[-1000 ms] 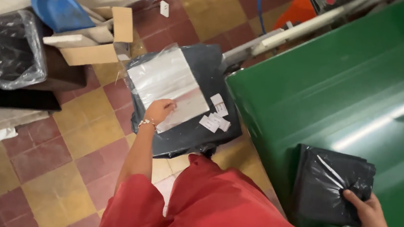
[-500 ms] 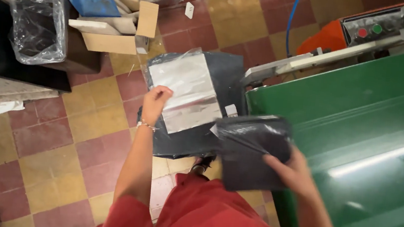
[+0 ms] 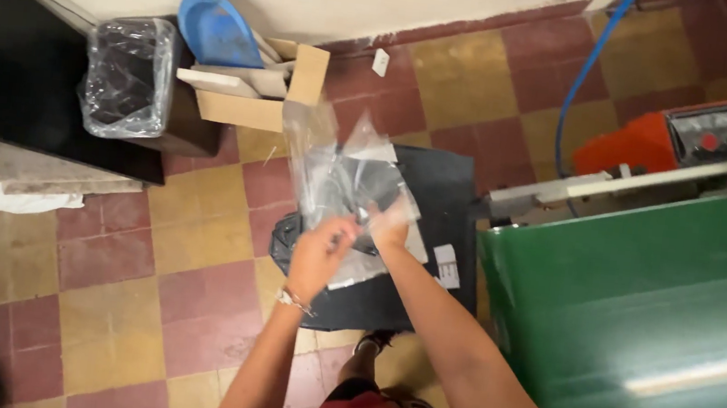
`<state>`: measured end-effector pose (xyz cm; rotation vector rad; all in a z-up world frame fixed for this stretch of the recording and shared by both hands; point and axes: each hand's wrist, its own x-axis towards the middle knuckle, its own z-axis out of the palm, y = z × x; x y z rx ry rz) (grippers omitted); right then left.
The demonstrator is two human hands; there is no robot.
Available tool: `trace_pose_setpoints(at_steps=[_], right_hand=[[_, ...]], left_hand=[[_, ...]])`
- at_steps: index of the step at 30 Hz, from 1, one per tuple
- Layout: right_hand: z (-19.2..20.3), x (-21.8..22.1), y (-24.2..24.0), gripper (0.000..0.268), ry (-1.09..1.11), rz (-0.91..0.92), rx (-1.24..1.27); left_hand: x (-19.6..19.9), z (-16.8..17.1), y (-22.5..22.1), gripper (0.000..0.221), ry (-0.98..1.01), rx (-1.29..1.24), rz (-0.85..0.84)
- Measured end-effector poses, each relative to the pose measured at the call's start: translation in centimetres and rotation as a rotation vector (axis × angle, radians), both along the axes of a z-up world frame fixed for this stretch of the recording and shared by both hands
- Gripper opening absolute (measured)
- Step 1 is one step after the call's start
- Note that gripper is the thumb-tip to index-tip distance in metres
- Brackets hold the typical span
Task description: Folding black plastic bags and inserting them into clear plastic packaging sleeves
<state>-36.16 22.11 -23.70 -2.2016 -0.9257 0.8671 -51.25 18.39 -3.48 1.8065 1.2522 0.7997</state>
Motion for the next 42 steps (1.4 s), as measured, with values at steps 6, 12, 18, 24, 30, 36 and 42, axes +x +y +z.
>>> trace_pose_setpoints(at_steps=[6, 12, 18, 24, 30, 36, 42], right_hand=[[-3.1, 1.1, 2.1, 0.057, -0.124, -0.118, -0.288], [0.9, 0.9, -0.3, 0.047, -0.084, -0.069, -0.228], [4.0, 0.9, -0.3, 0.044, 0.049, -0.1, -0.214], [6.4, 3.2, -1.5, 0.054, -0.169, -0.029, -0.031], [19.9, 2.2, -2.7, 0.049, -0.551, -0.042, 0.523], [12.0, -1.7, 0.8, 0.028, 0.671, -0.436, 0.482], [0.5, -2.2, 2.1, 0.044, 0.937, -0.472, 0.238]], left_hand=[[0.8, -4.6, -2.4, 0.008, 0.124, -0.118, -0.195], [-1.4, -7.2, 3.1, 0.023, 0.283, -0.167, 0.131], [-2.0, -13.4, 11.6, 0.069, 0.886, 0.052, 0.225], [-3.5, -17.8, 13.4, 0.03, 1.082, 0.396, 0.083], [-4.8, -23.3, 13.4, 0.013, 0.98, 0.453, 0.097], [-4.6, -22.0, 13.3, 0.012, 0.962, 0.274, 0.21], [-4.2, -20.9, 12.7, 0.016, 1.002, 0.202, 0.194]])
